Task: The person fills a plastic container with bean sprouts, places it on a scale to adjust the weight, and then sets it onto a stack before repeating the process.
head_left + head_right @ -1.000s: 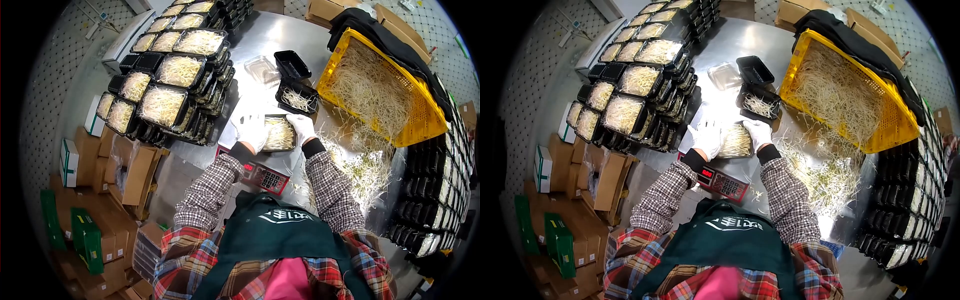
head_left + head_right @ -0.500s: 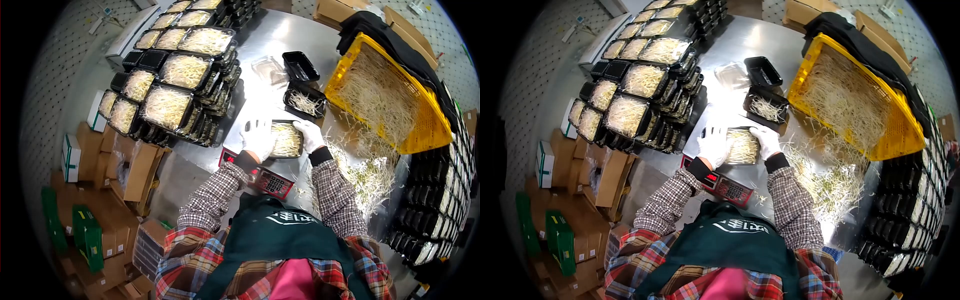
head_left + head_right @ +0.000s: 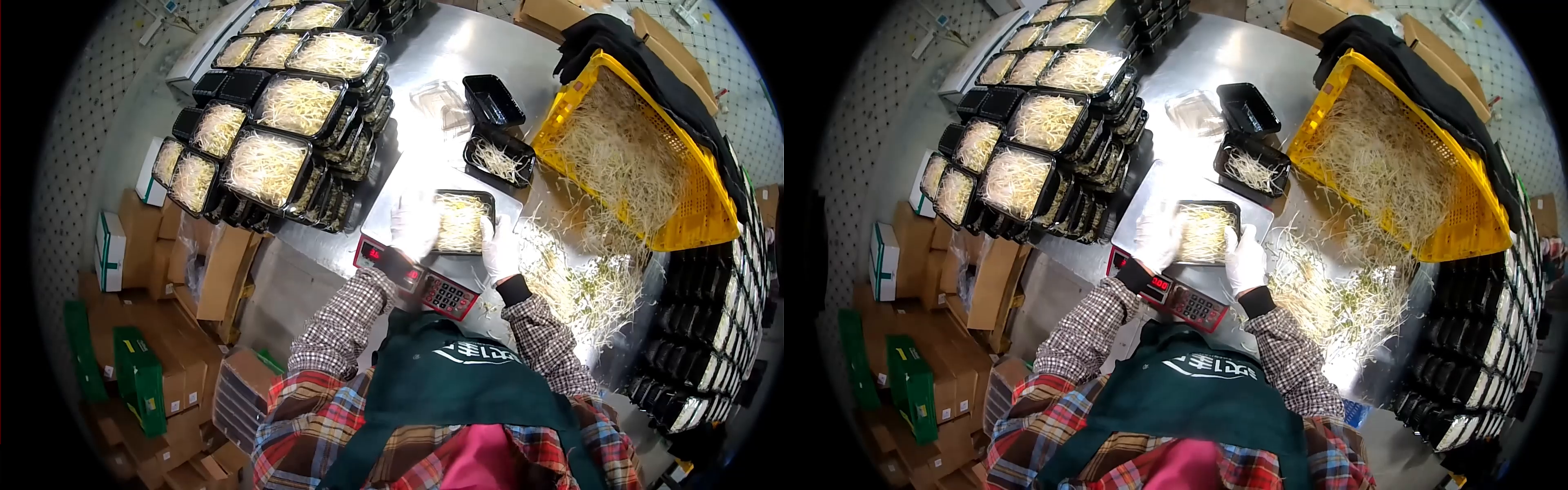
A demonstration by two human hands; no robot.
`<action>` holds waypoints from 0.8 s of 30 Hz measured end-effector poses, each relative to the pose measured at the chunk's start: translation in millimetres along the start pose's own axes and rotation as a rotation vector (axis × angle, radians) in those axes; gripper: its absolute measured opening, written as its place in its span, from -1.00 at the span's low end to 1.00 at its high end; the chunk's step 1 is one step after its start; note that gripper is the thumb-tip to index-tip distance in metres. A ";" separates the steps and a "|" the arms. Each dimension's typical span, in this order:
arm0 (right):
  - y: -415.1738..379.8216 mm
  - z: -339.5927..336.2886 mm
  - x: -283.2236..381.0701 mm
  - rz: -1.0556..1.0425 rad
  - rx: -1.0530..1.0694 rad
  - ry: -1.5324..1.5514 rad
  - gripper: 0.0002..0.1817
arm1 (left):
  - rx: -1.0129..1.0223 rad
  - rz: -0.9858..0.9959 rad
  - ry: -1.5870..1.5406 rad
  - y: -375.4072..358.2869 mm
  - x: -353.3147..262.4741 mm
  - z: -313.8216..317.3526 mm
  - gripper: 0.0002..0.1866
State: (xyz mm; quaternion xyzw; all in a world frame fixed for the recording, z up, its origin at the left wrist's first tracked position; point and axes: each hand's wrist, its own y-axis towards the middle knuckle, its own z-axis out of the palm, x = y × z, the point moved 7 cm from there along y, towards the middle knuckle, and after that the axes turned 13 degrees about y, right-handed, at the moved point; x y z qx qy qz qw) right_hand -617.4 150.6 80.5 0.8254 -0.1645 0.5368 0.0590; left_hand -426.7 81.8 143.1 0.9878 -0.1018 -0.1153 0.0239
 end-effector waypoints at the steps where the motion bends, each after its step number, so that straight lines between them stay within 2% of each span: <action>1: 0.5 -1.2 -0.9 -0.017 -0.014 0.040 -0.63 | -0.129 -0.031 -0.047 1.7 11.1 -7.9 -0.39; 2: 0.8 -2.0 -2.5 -0.033 -0.031 0.081 -0.64 | -0.259 -0.056 -0.094 2.9 19.5 -20.5 -0.44; 4: -1.7 -4.8 -2.9 -0.043 -0.078 0.138 -0.67 | 0.176 -0.262 -0.834 17.1 85.0 55.3 -0.59; 6: 0.5 -6.8 1.7 -0.035 -0.072 0.151 -0.68 | 0.242 -0.401 -1.352 14.1 91.4 72.0 -0.68; 7: 2.6 -4.3 -6.0 -0.011 -0.090 0.191 -0.68 | 0.389 -0.406 -1.549 15.8 91.6 84.0 -0.67; 8: 0.6 -3.0 -9.0 -0.004 -0.087 0.205 -0.68 | 0.394 -0.440 -1.535 15.9 92.5 82.3 -0.67; 10: 4.3 -1.5 -11.6 -0.004 -0.088 0.238 -0.68 | 0.365 -0.389 -1.519 19.4 88.2 72.6 -0.67; 14: 4.2 -3.6 -10.2 -0.031 -0.097 0.241 -0.66 | 0.275 -0.486 -1.364 0.3 76.2 38.7 -0.66; 15: 5.8 -4.0 -8.4 -0.049 -0.100 0.228 -0.66 | 0.294 -0.443 -1.503 2.3 75.0 45.1 -0.67; 18: -0.1 -2.0 -8.8 -0.069 -0.103 0.204 -0.64 | 0.290 -0.463 -1.663 5.1 68.1 41.0 -0.72; 19: -0.2 -1.9 -8.2 -0.069 -0.111 0.207 -0.63 | 0.285 -0.482 -1.597 6.5 68.9 41.3 -0.73; 22: 2.8 1.0 -14.5 -0.007 -0.101 0.263 -0.62 | 0.136 -0.326 -1.017 -4.4 65.9 14.8 -0.63; 24: 4.5 4.4 -21.9 0.049 -0.082 0.319 -0.63 | 0.178 -0.388 -0.651 -36.4 58.4 -8.2 -0.54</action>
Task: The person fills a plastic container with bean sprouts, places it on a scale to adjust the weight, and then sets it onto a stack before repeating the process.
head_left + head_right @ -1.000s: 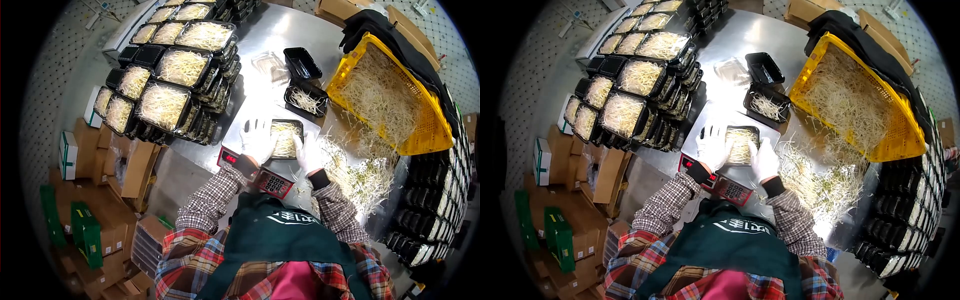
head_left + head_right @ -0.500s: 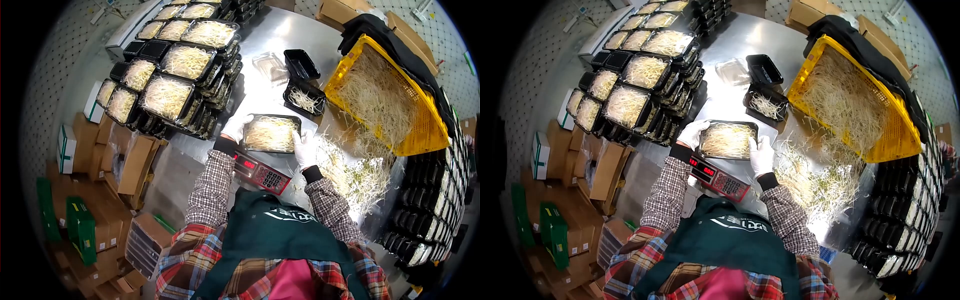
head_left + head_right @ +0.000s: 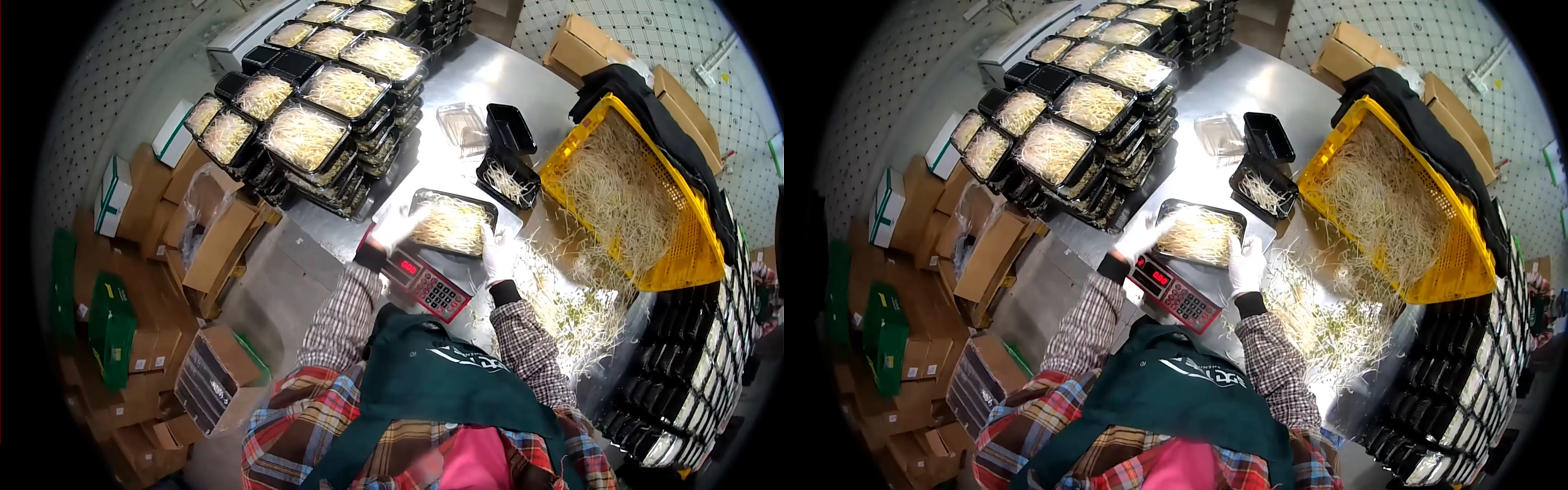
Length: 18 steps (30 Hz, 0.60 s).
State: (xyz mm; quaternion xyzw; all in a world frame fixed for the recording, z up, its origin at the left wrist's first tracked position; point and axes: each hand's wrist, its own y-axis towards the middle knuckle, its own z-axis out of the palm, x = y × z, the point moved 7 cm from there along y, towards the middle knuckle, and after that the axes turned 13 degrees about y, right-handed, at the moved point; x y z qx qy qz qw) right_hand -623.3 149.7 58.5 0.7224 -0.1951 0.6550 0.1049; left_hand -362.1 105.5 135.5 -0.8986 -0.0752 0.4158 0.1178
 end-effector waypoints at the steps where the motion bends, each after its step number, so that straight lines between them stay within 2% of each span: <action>1: -2.0 -0.4 6.7 -0.055 -0.007 0.031 -0.63 | 0.101 -0.082 -0.115 -15.8 11.1 5.7 -0.59; 2: -2.2 -0.9 9.9 -0.085 -0.013 0.007 -0.63 | 0.205 -0.165 -0.230 -31.2 20.5 13.4 -0.63; 4: -5.5 -1.5 14.4 -0.140 -0.018 -0.042 -0.62 | 0.162 -0.127 -0.622 -22.8 62.8 32.6 -0.69; 5: -7.8 -1.4 12.5 -0.130 -0.021 -0.051 -0.62 | 0.108 -0.211 -0.695 -31.7 55.6 28.5 -0.69; 10: -8.7 -0.6 15.2 -0.120 0.019 -0.079 -0.64 | 0.098 -0.292 -0.695 -34.0 52.5 26.9 -0.80; 11: -11.2 0.7 26.3 -0.383 0.003 -0.032 -0.66 | 0.087 -0.289 -0.694 -33.6 47.8 26.0 -0.80; 12: -6.8 3.7 6.2 0.033 0.066 0.141 -0.66 | 0.077 -0.284 -0.688 -30.6 44.7 24.3 -0.80; 15: -3.3 5.2 -6.9 0.133 0.102 0.231 -0.66 | 0.001 -0.255 -0.644 -22.0 51.9 28.3 -0.77; 16: -2.8 3.0 -3.7 0.116 0.127 0.129 -0.62 | 0.000 -0.237 -0.643 -20.2 59.4 31.3 -0.75; 18: -0.2 -7.6 31.6 -0.146 0.169 -0.407 -0.49 | 0.079 -0.172 -0.751 -39.2 60.1 21.4 -0.74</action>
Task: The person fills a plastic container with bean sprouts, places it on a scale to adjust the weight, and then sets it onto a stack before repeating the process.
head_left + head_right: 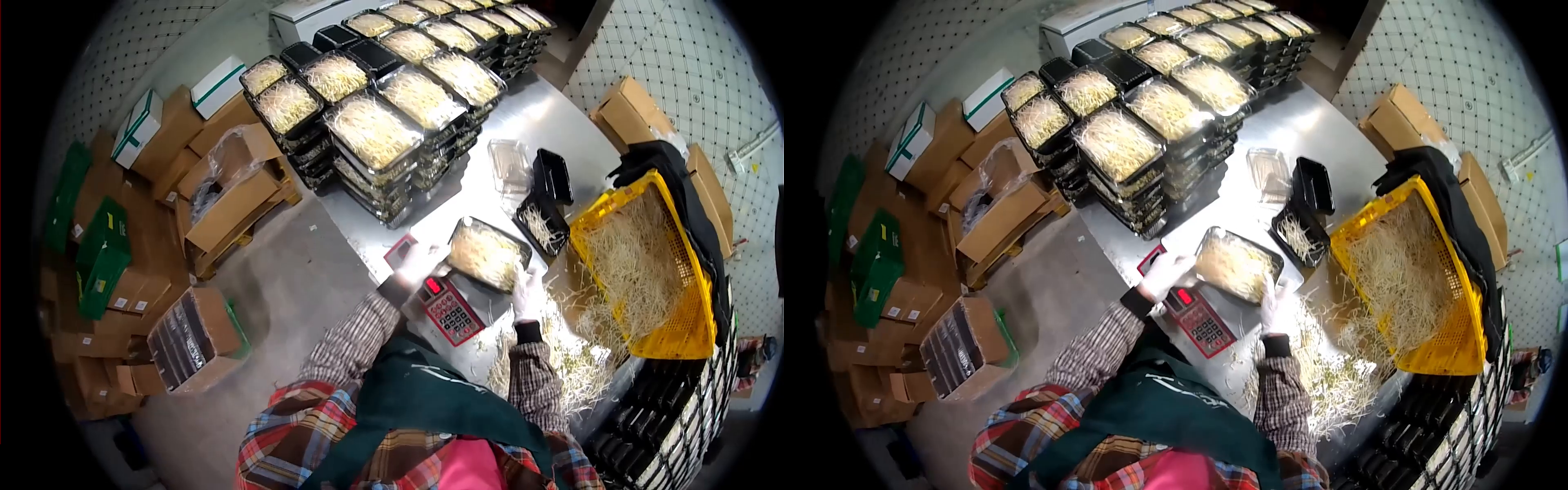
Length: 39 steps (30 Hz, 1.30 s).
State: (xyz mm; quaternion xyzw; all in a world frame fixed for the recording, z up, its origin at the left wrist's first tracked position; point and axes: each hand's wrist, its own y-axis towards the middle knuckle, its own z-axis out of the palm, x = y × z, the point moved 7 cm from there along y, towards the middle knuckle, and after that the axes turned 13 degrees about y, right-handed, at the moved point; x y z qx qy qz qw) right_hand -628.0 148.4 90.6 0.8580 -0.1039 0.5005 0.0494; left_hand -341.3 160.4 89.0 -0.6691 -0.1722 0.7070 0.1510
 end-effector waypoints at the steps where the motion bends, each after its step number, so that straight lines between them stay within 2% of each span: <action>1: 9.8 -10.8 1.9 -0.080 -0.052 0.041 -0.40 | -0.042 0.027 -0.042 -0.5 10.4 -27.0 -0.73; 2: 19.0 -17.9 8.3 -0.156 -0.107 0.081 -0.31 | -0.119 -0.011 -0.109 12.4 37.6 -69.7 -0.66; 3: 29.1 -32.0 45.3 -0.092 -0.069 0.009 -0.26 | -0.199 -0.045 -0.178 24.7 64.2 -112.1 -0.60; 4: 42.6 -34.7 96.7 -0.298 -0.084 0.058 -0.21 | -0.317 -0.154 -0.268 37.4 90.1 -154.1 -0.50; 5: 53.4 -37.2 147.3 -0.504 -0.089 0.095 -0.13 | -0.427 -0.150 -0.367 36.3 72.0 -176.1 -0.40; 6: 71.2 -23.7 168.6 -0.526 -0.100 -0.008 -0.07 | -0.538 -0.144 -0.464 35.3 51.1 -197.0 -0.29; 7: 82.1 -9.4 219.2 -0.553 -0.012 0.020 -0.02 | -0.566 -0.166 -0.467 50.8 55.1 -219.8 -0.14; 8: 101.0 11.9 255.5 -0.635 0.063 0.075 0.06 | -0.387 -0.150 -0.491 67.4 56.0 -232.7 -0.23; 9: 114.4 37.3 298.0 -0.811 0.007 0.002 0.01 | -0.370 -0.158 -0.458 73.0 42.4 -235.3 -0.23; 10: 117.8 57.0 357.2 -0.853 0.200 0.100 0.05 | -0.354 -0.165 -0.425 75.0 26.6 -236.6 -0.22; 11: 132.7 87.5 378.3 -0.872 0.137 -0.074 0.08 | -0.258 -0.116 -0.367 79.8 12.1 -233.5 -0.16; 12: 151.4 120.8 397.2 -0.859 0.266 -0.090 0.16 | -0.213 -0.121 -0.364 99.3 27.2 -242.2 -0.09; 14: 186.4 174.9 400.1 -0.843 0.173 -0.322 0.24 | -0.077 -0.102 -0.381 105.6 15.1 -238.5 -0.13; 15: 195.8 188.9 400.5 -0.780 0.202 -0.407 0.26 | -0.119 -0.131 -0.381 106.3 16.2 -240.6 -0.15; 17: 208.0 210.0 389.8 -0.635 0.257 -0.568 0.29 | -0.061 -0.115 -0.436 113.5 17.7 -241.3 -0.18; 18: 207.5 212.6 388.7 -0.739 0.131 -0.502 0.27 | -0.065 -0.125 -0.439 112.2 10.6 -238.2 -0.19; 19: 212.9 216.1 379.3 -0.736 0.107 -0.509 0.28 | -0.049 -0.137 -0.450 114.6 4.1 -235.7 -0.21; 20: 213.2 214.7 380.8 -0.733 0.086 -0.517 0.28 | -0.015 -0.128 -0.439 119.1 -1.1 -234.3 -0.23; 21: 216.0 213.5 380.9 -0.629 0.163 -0.524 0.28 | -0.050 -0.136 -0.430 117.6 -13.5 -230.0 -0.24; 22: 216.5 210.2 384.1 -0.609 0.166 -0.565 0.27 | -0.086 -0.143 -0.417 117.2 -25.7 -226.6 -0.26; 25: 230.4 206.2 379.0 -0.530 0.165 -0.642 0.23 | 0.002 -0.163 -0.466 143.4 -14.1 -225.4 -0.31; 28: 258.0 202.9 357.9 -0.535 0.152 -0.593 0.22 | 0.044 -0.151 -0.492 157.4 -32.7 -209.9 -0.32; 30: 271.9 196.5 354.7 -0.475 0.164 -0.670 0.20 | 0.098 -0.173 -0.530 174.2 -34.8 -196.8 -0.31; 33: 301.8 186.8 342.1 -0.492 0.162 -0.712 0.19 | 0.052 -0.107 -0.480 192.7 -51.5 -173.3 -0.29; 36: 341.0 180.7 324.5 -0.505 0.154 -0.721 0.19 | 0.020 -0.093 -0.493 220.1 -50.5 -151.3 -0.36; 39: 376.8 174.5 315.6 -0.510 0.179 -0.749 0.21 | 0.071 -0.118 -0.497 248.3 -64.1 -128.8 -0.19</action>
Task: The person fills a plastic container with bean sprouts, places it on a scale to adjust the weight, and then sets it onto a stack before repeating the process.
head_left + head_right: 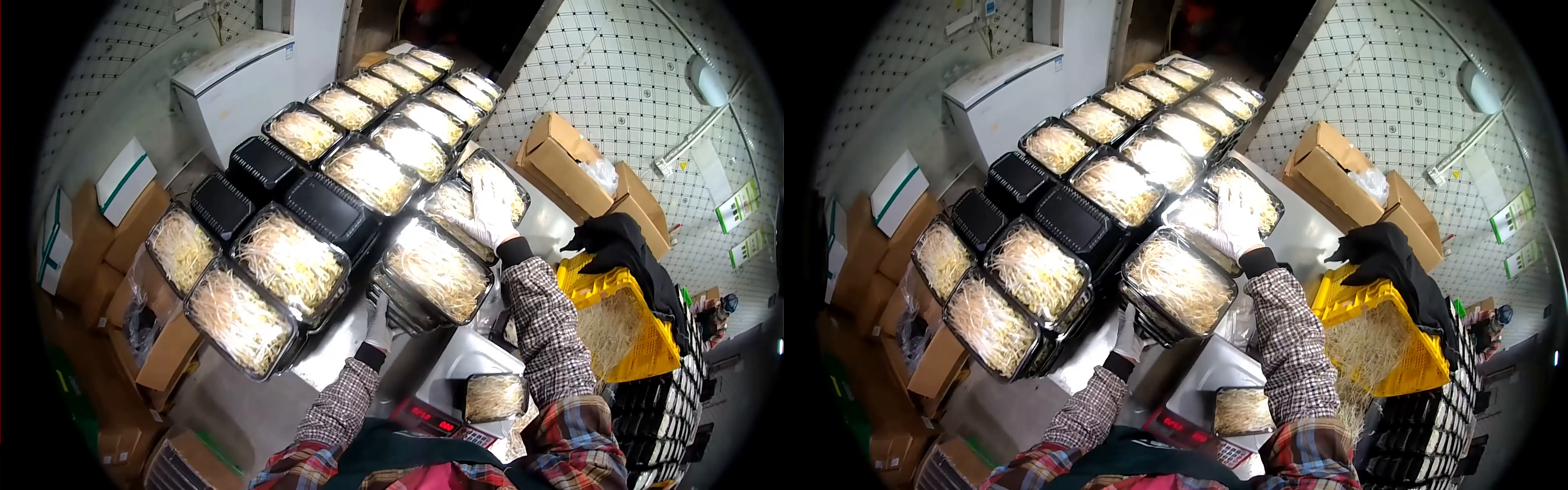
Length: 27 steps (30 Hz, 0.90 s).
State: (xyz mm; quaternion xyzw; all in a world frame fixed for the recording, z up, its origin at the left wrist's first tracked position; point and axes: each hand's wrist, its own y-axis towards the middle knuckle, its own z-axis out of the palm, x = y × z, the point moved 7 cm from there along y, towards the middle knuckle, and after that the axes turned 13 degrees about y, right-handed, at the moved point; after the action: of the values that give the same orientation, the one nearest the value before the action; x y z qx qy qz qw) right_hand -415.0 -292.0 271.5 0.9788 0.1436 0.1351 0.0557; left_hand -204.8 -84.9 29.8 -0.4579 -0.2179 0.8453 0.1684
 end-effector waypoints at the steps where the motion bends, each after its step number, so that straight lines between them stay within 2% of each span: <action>1: 9.5 0.7 -8.6 -0.004 0.009 -0.003 0.21 | -0.025 -0.020 -0.003 8.6 -1.6 6.8 -0.19; 8: 73.2 0.5 -69.0 0.016 0.029 0.004 0.18 | -0.077 -0.037 -0.075 71.5 -26.3 60.6 -0.19; 13: 113.7 1.2 -110.1 0.011 0.024 -0.048 0.15 | 0.020 -0.063 -0.034 127.6 -28.8 97.6 -0.03; 15: 128.7 1.0 -121.8 0.015 0.035 -0.036 0.12 | -0.022 -0.046 -0.135 154.0 -26.0 105.0 -0.28; 16: 135.7 1.0 -125.8 0.010 0.018 -0.054 0.11 | -0.040 -0.036 -0.158 164.8 -22.8 108.2 -0.31; 17: 143.3 2.8 -131.4 0.017 0.010 -0.059 0.08 | 0.030 -0.042 -0.168 181.8 -14.6 107.6 -0.26; 20: 159.9 4.2 -144.7 0.025 -0.037 -0.064 -0.03 | -0.016 0.026 -0.094 191.0 -28.0 123.6 -0.20; 21: 168.6 7.9 -150.7 0.012 -0.032 -0.029 0.05 | -0.016 0.044 -0.083 197.3 -26.6 125.4 -0.18; 25: 173.7 10.1 -154.2 -0.010 -0.030 0.000 0.03 | -0.024 0.065 -0.028 228.3 1.8 104.0 -0.06; 27: 170.2 4.2 -148.8 -0.010 -0.019 -0.024 -0.02 | -0.067 -0.018 -0.032 212.1 -4.8 110.1 -0.01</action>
State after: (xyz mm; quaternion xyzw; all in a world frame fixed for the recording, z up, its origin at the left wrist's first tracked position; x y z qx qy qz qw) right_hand -505.8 -498.5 255.7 0.9790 0.1467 0.1244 0.0672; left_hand -313.6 -290.8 -24.2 -0.4476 -0.2532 0.8432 0.1570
